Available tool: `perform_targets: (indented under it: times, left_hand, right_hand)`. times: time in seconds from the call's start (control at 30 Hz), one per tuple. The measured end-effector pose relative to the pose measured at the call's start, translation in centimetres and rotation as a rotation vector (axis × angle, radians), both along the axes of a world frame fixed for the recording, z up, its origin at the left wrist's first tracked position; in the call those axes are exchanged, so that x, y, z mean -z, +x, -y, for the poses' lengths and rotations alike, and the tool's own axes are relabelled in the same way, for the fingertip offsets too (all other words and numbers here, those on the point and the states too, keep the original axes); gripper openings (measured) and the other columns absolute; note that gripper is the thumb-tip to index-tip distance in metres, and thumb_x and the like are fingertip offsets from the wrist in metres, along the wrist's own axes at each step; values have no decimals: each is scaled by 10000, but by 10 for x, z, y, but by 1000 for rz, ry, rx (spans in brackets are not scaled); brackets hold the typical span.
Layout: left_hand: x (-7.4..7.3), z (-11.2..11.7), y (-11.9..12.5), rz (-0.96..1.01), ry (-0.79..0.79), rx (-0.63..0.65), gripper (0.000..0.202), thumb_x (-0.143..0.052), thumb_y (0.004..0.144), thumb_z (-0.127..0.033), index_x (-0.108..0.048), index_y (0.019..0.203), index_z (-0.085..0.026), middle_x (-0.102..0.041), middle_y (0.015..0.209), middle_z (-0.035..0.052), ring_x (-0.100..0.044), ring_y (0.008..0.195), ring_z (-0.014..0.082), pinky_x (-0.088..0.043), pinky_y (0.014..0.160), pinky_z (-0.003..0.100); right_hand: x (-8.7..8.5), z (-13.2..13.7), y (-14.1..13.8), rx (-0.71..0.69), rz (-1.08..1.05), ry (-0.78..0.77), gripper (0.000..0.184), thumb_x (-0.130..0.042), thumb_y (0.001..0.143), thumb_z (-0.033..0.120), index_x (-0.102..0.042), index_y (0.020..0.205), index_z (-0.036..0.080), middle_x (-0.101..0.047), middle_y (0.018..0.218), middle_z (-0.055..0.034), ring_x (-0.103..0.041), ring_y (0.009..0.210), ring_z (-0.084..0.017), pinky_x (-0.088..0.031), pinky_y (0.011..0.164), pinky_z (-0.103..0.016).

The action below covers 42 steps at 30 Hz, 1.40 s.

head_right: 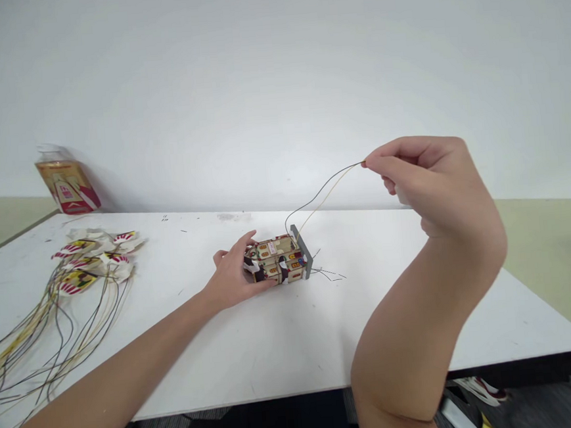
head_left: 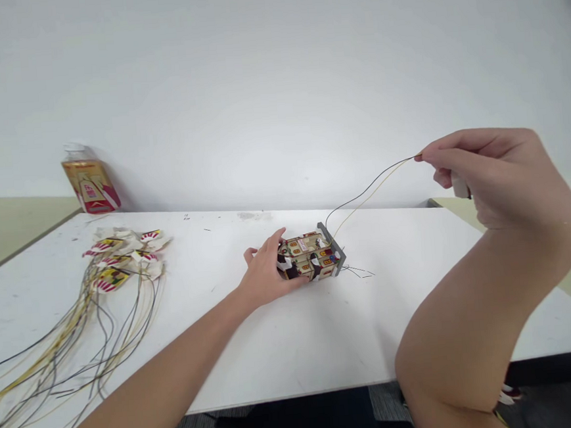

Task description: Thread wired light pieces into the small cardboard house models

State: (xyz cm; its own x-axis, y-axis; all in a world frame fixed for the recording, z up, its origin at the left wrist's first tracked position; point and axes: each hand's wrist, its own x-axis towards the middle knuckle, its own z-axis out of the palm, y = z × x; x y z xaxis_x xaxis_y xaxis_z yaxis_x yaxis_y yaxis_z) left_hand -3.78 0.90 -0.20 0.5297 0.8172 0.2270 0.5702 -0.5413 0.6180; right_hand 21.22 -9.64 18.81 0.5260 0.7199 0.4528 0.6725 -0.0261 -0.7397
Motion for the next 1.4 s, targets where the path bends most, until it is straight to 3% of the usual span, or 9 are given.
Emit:
perform_targets:
  times: [0.63,1.07,1.4]
  left_hand:
    - [1,0,-1,11,1,4,984,-711,634,-601,-195,1413,-291,-519,1321,120,-492,1199,319,-186,1030,533]
    - [4,0,0,34,27,2,983,-723,619,-597,-205,1398,-296,-536,1288,113,-508,1178,326,-194,1016,522]
    - [-11,9,0,172,59,-100,1000,-784,549,-557,-252,1358,-305,-564,1256,96,-542,1125,325,-248,963,488]
  right_hand:
    - [2,-13,-7,-69,9,-74,118,-640,758,327,-714,720,243,-468,582,2,-387,550,-89,-280,474,-260]
    - [6,-26,-5,-102,19,-237,142,-659,731,346,-716,716,217,-478,618,-14,-375,553,-102,-281,476,-266]
    - [3,-22,-15,-159,137,-263,141,-645,758,336,-692,716,210,-480,582,-10,-374,522,-106,-299,486,-281]
